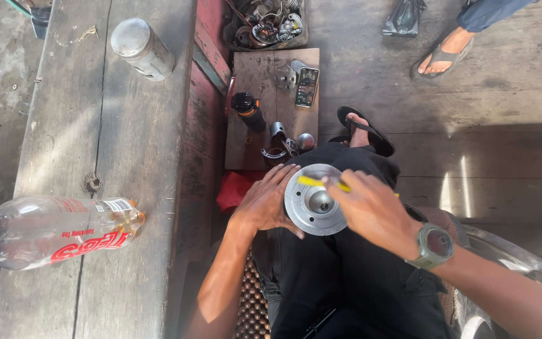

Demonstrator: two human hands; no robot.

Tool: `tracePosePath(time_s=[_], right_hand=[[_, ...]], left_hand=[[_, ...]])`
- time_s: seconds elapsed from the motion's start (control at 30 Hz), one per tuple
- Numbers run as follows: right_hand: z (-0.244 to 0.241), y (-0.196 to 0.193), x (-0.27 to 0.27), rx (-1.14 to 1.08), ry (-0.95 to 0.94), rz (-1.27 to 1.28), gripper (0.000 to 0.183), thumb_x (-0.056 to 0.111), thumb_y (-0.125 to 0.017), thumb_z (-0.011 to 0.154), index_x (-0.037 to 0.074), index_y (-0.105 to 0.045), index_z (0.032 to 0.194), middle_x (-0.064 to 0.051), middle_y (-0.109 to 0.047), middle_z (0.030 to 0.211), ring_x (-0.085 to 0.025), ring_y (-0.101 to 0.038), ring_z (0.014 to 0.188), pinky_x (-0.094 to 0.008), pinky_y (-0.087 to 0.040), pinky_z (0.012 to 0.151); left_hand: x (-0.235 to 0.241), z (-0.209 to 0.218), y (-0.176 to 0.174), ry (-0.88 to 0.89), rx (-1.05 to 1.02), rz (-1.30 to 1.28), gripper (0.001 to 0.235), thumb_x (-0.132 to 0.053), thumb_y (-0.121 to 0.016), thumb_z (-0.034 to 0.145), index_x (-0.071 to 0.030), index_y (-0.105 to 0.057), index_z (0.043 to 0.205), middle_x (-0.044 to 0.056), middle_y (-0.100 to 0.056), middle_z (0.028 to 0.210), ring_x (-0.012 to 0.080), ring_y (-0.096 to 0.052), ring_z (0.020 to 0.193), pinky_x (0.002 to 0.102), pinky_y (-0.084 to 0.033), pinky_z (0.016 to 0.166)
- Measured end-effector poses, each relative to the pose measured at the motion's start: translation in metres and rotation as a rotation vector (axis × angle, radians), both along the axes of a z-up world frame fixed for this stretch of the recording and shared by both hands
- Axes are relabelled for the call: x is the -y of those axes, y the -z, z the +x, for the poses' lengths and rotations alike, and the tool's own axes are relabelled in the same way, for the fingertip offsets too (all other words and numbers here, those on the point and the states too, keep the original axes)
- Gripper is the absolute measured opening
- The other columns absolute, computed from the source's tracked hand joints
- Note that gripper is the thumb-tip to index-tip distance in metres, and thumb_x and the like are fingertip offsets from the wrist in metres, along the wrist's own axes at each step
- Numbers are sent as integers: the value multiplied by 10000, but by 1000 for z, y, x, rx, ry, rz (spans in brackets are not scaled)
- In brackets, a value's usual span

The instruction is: Cleaning a metal engine component using a small brush and cleaning liquid at a workbench.

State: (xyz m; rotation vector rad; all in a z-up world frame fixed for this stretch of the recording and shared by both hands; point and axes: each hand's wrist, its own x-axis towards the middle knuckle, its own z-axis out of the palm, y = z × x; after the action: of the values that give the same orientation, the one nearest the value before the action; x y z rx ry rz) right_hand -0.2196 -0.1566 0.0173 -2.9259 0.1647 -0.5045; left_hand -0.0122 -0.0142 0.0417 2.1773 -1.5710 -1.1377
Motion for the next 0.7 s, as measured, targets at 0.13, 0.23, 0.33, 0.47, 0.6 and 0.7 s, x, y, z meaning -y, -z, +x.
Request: tracePosePath(time_s=[0.13,0.23,0.33,0.47,0.6,0.7], right_hand=[[-1,1,-7,-13,-69,14,220,61,-641,849,173,-661,1037,-62,-514,894,-280,-570,761,-368,-465,648],[-3,-4,8,-65,15,-10,226,87,-655,839,159,-649,1054,-54,-541,943,-263,-575,770,-369,-479,675],[-2,-9,10,-120,80,-32,224,42,-596,889,175,-641,1064,-40,-522,912,-171,-498,640,-286,-445,632],[-2,-4,-9,-127,-15,61,148,95,-620,884,170,-654,1008,-61,-546,944,-262,-583,742,-363,-482,673],[1,-15,7,-193,-7,70,472,-101,-541,843,60,-626,1279,-46,-467,814,-230,-459,604,-410,-380,497],[-3,-3,15,-157,106,6,486,23,-595,915,118,-639,1390,-46,-488,866,-258,-511,657,-422,-459,509]], left_hand=[[0,0,-5,1,20,17,1490,-679,-906,417,-125,-223,1620,107,-308,1663,354,-192,1558,601,-368,1159],[-6,4,-2,8,36,-35,1452,-683,-889,425,-96,-272,1601,141,-354,1641,373,-242,1548,589,-389,1156],[-10,6,6,33,70,-83,1445,-726,-861,426,-96,-292,1596,140,-381,1622,386,-276,1531,566,-415,1144],[-11,5,8,10,29,-91,1461,-693,-890,428,-96,-270,1609,147,-369,1635,402,-254,1543,590,-406,1139],[-12,10,44,41,53,-131,1499,-664,-922,386,-205,-177,1603,33,-250,1692,372,-150,1573,626,-345,1113],[-13,9,41,32,49,-111,1506,-650,-929,390,-206,-162,1607,31,-232,1700,357,-127,1581,624,-322,1128]])
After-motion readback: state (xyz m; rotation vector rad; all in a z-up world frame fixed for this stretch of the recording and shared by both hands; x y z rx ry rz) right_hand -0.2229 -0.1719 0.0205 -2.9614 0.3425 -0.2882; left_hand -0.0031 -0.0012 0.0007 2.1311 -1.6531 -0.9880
